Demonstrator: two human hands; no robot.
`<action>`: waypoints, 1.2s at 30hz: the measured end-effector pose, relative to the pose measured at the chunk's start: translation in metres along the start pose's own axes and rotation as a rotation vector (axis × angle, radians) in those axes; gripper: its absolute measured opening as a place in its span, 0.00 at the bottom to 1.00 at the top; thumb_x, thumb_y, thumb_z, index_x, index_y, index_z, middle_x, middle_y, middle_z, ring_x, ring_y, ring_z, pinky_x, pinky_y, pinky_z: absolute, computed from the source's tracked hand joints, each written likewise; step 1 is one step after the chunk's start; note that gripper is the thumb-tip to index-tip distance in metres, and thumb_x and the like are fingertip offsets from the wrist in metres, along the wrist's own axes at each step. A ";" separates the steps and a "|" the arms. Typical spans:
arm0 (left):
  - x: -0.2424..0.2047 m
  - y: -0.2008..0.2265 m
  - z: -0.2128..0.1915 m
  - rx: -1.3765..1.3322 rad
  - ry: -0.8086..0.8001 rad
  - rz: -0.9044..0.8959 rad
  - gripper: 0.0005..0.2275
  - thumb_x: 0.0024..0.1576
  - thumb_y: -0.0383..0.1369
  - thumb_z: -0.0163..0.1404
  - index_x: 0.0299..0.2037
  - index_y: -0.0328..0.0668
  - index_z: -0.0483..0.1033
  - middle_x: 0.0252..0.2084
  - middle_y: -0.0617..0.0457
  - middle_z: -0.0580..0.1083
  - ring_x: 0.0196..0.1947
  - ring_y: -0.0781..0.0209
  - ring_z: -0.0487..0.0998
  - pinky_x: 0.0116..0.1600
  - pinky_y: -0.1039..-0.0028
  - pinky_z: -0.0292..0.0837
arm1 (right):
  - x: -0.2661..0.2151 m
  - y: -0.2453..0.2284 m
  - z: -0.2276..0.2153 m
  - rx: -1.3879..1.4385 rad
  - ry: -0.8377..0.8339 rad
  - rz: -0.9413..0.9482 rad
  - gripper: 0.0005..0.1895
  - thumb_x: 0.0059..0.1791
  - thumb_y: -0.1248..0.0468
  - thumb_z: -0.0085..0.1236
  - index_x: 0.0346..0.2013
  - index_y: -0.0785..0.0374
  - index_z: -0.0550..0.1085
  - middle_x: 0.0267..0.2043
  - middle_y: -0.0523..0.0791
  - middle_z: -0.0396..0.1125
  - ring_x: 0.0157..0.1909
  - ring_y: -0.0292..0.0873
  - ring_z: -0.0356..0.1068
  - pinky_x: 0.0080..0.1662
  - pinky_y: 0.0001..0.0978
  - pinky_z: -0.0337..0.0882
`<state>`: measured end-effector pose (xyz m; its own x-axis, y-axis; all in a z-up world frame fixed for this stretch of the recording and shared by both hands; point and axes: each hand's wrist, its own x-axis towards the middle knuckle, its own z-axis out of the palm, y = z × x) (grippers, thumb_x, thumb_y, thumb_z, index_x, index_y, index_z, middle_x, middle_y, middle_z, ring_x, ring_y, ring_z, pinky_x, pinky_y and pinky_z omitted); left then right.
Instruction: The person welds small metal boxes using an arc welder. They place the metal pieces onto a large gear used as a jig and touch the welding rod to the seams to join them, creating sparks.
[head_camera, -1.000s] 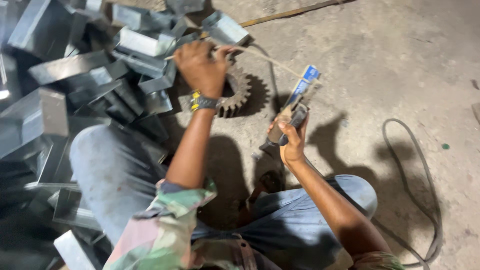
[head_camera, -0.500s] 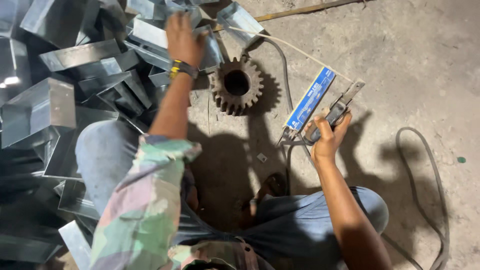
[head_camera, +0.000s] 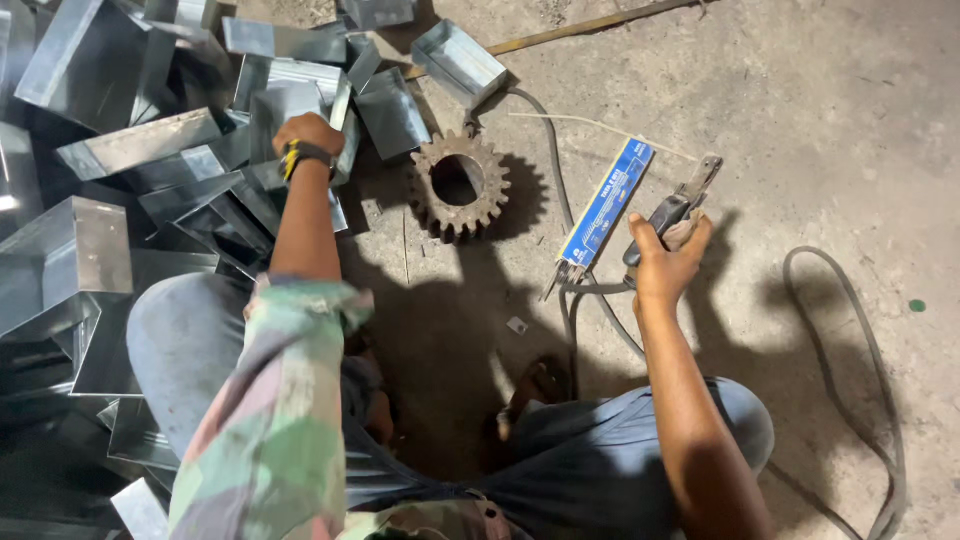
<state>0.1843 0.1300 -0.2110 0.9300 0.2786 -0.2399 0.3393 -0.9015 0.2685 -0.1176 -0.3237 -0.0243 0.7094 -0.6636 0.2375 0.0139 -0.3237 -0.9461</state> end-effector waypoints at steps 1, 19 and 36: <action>-0.003 -0.006 -0.003 -0.109 0.051 0.014 0.15 0.58 0.40 0.52 0.45 0.37 0.83 0.49 0.34 0.78 0.50 0.39 0.78 0.50 0.57 0.73 | 0.004 0.000 0.003 0.017 0.011 0.034 0.31 0.44 0.65 0.73 0.56 0.62 0.66 0.42 0.39 0.67 0.41 0.34 0.66 0.44 0.27 0.69; -0.141 0.206 0.131 -2.079 -0.255 0.091 0.13 0.59 0.35 0.60 0.48 0.37 0.73 0.34 0.56 0.75 0.30 0.65 0.75 0.35 0.71 0.73 | 0.000 -0.026 -0.059 -0.009 -0.001 -0.129 0.31 0.47 0.65 0.75 0.56 0.66 0.64 0.42 0.46 0.68 0.35 0.39 0.71 0.39 0.30 0.72; -0.128 0.024 0.049 -1.993 0.456 -0.429 0.06 0.59 0.31 0.51 0.43 0.44 0.71 0.34 0.55 0.73 0.24 0.68 0.71 0.22 0.80 0.60 | -0.031 -0.056 -0.117 0.112 -0.135 -0.040 0.34 0.47 0.64 0.61 0.67 0.68 0.62 0.40 0.46 0.65 0.27 0.40 0.70 0.29 0.34 0.76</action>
<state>0.0661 0.0566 -0.2193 0.6244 0.6482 -0.4358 -0.1408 0.6422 0.7535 -0.2223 -0.3641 0.0467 0.7946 -0.5527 0.2513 0.1173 -0.2663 -0.9567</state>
